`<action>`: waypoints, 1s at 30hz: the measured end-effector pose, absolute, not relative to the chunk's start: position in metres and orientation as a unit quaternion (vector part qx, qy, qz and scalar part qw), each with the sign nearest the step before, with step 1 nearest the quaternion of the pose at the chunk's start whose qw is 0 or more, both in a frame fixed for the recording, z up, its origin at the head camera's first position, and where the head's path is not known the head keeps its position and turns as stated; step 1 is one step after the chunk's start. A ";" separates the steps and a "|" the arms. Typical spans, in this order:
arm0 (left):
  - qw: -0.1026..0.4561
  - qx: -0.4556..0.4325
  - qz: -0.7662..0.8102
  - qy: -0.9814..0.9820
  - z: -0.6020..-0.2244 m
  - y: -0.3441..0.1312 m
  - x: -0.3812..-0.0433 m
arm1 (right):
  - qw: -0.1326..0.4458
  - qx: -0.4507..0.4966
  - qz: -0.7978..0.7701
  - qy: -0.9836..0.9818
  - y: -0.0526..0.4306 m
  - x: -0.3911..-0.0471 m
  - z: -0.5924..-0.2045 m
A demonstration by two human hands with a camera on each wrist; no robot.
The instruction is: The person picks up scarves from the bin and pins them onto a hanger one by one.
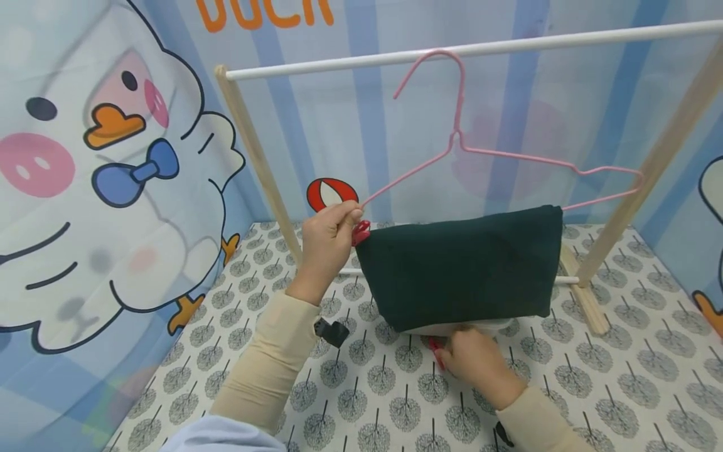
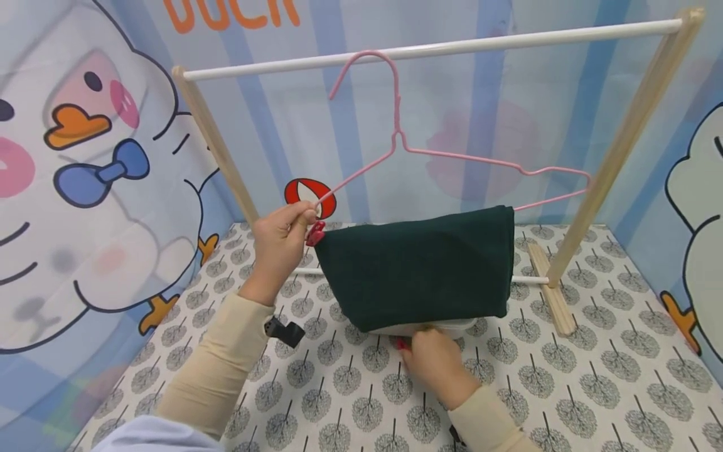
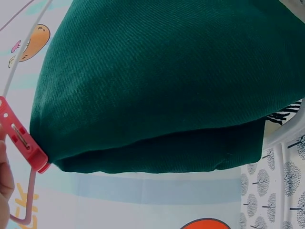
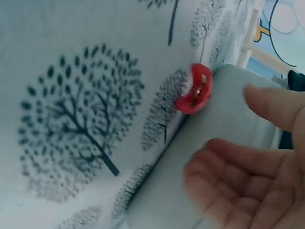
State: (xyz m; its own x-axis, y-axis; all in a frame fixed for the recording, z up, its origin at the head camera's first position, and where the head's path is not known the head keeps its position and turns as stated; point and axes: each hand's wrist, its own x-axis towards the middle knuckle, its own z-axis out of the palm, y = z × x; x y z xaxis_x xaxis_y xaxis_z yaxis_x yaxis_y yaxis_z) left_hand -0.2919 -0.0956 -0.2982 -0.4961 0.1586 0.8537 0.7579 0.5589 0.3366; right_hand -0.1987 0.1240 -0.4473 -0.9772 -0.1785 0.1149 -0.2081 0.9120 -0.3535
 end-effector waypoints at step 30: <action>0.421 -0.311 -0.380 -0.763 -0.295 -0.096 -0.290 | -0.010 0.087 0.107 -0.990 0.116 -0.196 -0.466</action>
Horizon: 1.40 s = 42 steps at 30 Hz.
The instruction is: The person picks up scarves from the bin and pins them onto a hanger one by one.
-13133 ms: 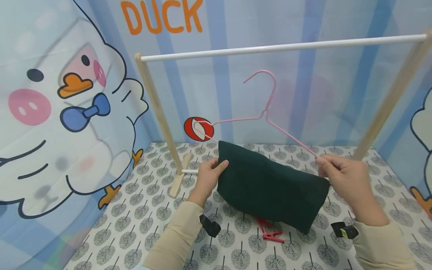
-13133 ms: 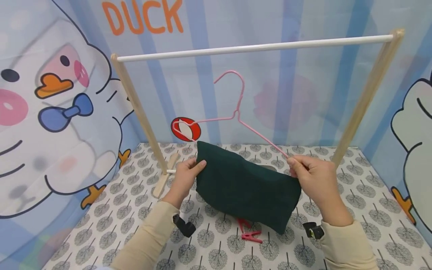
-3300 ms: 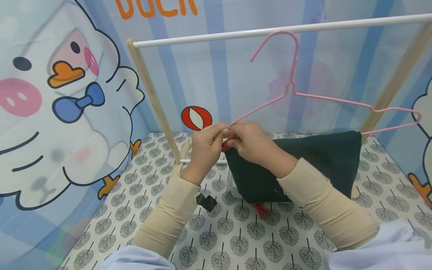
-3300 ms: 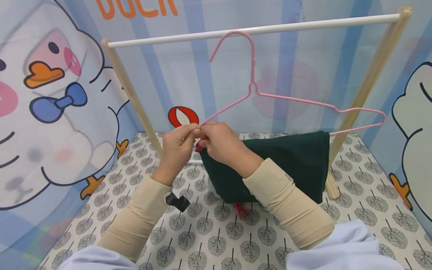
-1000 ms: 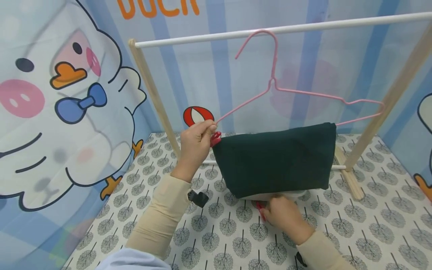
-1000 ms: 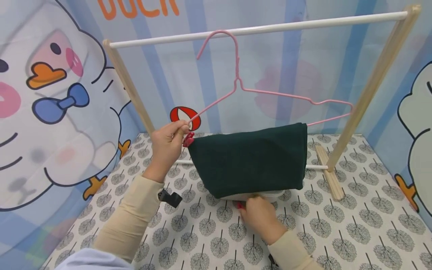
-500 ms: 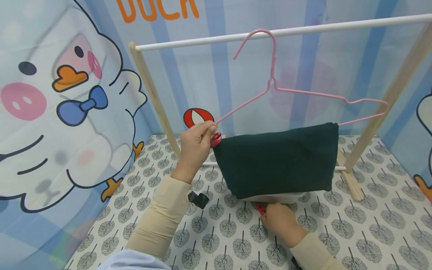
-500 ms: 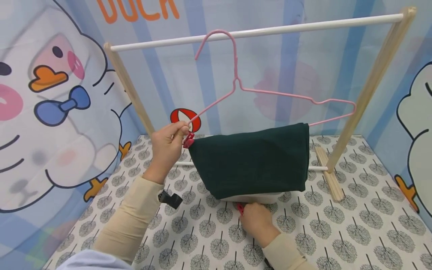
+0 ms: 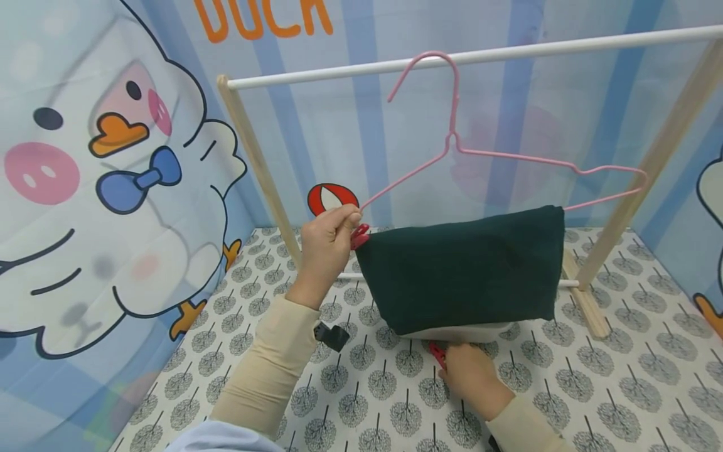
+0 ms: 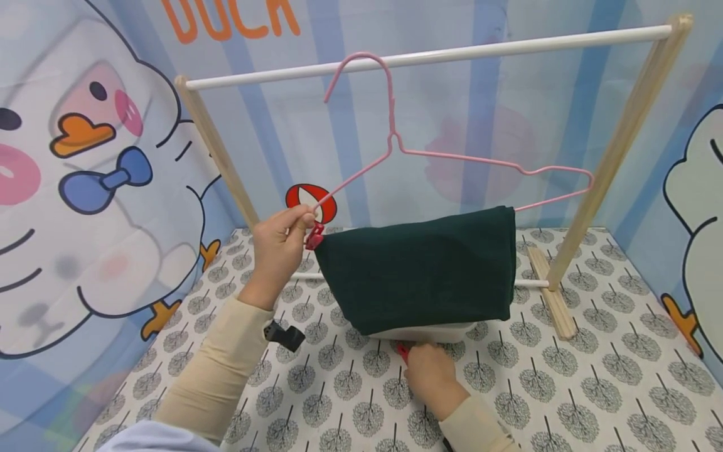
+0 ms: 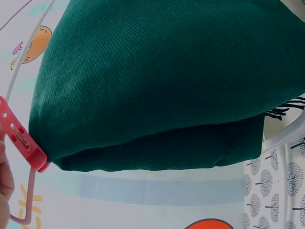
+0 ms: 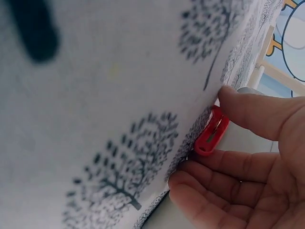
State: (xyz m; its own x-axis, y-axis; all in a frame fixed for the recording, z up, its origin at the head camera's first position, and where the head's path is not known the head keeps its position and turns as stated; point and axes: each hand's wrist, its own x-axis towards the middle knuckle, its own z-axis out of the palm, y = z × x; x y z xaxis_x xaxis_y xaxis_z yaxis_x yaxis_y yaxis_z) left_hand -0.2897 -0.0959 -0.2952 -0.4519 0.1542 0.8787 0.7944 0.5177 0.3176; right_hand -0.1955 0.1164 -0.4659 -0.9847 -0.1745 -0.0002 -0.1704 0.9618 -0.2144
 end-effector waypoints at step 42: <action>0.420 -0.296 -0.367 -0.776 -0.297 -0.105 -0.286 | -0.310 -0.281 -0.152 0.896 0.210 -0.169 -0.330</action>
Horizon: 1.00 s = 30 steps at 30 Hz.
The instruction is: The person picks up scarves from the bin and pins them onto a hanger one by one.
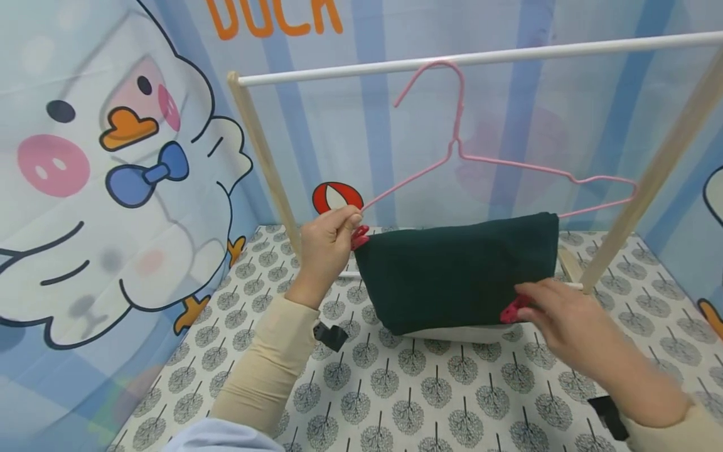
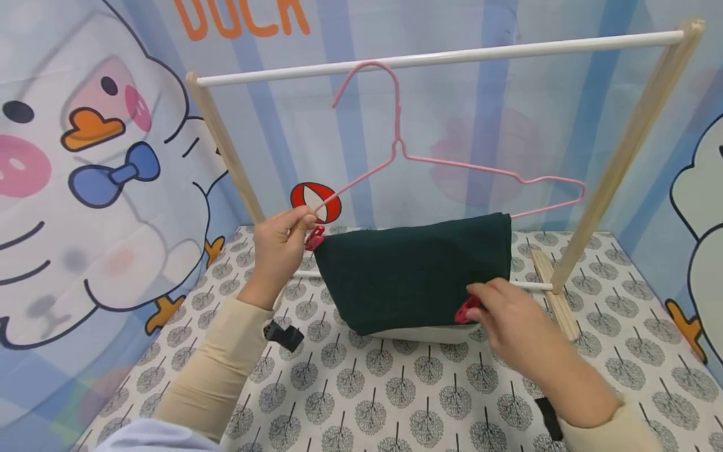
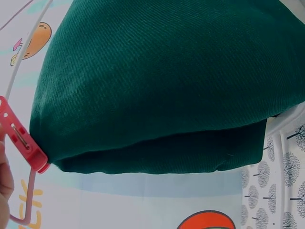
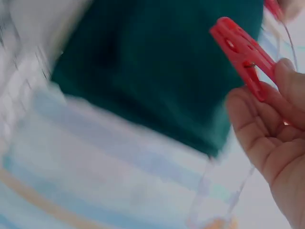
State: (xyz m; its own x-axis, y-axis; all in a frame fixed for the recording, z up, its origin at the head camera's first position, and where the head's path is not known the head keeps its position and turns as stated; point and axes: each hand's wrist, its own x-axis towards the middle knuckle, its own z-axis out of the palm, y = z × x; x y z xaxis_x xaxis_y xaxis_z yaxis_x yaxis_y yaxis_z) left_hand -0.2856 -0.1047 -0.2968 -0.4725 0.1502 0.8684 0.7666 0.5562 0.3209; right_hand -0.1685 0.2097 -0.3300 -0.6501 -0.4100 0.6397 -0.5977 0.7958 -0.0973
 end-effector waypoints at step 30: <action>0.440 -0.334 -0.355 -0.754 -0.292 -0.097 -0.283 | 0.419 0.271 0.059 -0.865 0.254 -0.207 -0.247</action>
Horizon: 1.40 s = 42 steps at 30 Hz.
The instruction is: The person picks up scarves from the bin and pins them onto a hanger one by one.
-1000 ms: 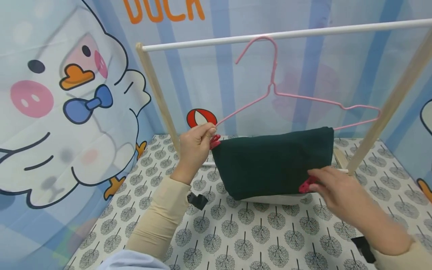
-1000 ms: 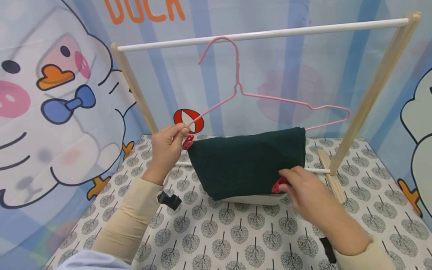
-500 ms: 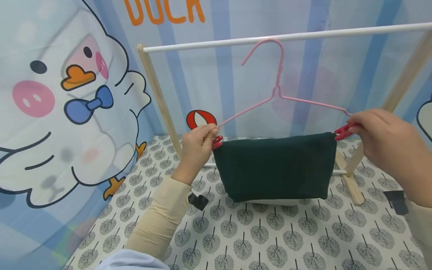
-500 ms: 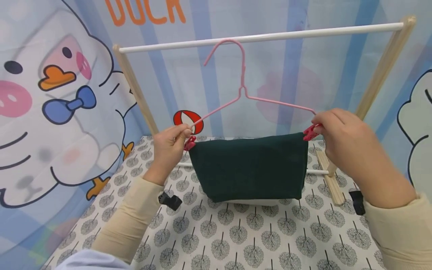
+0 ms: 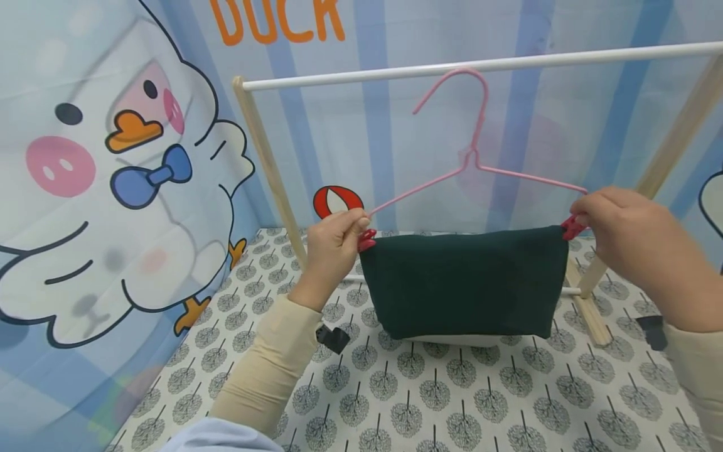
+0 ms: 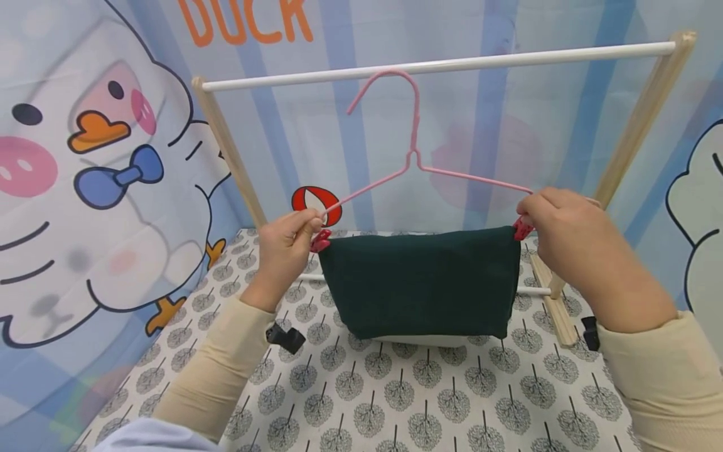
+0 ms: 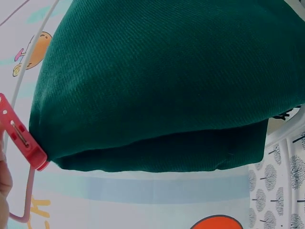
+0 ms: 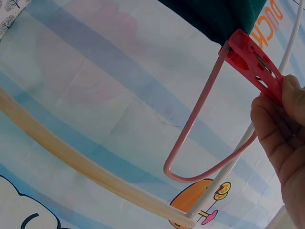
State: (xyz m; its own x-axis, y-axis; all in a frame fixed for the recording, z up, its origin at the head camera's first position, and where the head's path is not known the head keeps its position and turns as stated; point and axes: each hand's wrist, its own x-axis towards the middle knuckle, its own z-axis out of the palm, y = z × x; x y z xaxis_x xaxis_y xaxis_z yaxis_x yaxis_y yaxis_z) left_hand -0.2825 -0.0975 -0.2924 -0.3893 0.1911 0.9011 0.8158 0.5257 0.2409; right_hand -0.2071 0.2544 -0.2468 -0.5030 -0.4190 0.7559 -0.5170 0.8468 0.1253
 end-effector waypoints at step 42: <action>0.408 -0.317 -0.391 -0.762 -0.294 -0.100 -0.283 | 0.470 0.219 0.129 -0.845 0.262 -0.207 -0.249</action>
State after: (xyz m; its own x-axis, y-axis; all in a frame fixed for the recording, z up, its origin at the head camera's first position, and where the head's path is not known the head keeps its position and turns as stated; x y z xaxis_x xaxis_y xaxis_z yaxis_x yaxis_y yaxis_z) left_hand -0.2832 -0.0999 -0.2944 -0.4660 0.1645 0.8694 0.8022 0.4931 0.3367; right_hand -0.2069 0.2619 -0.2490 -0.4621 -0.2491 0.8511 -0.4911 0.8710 -0.0117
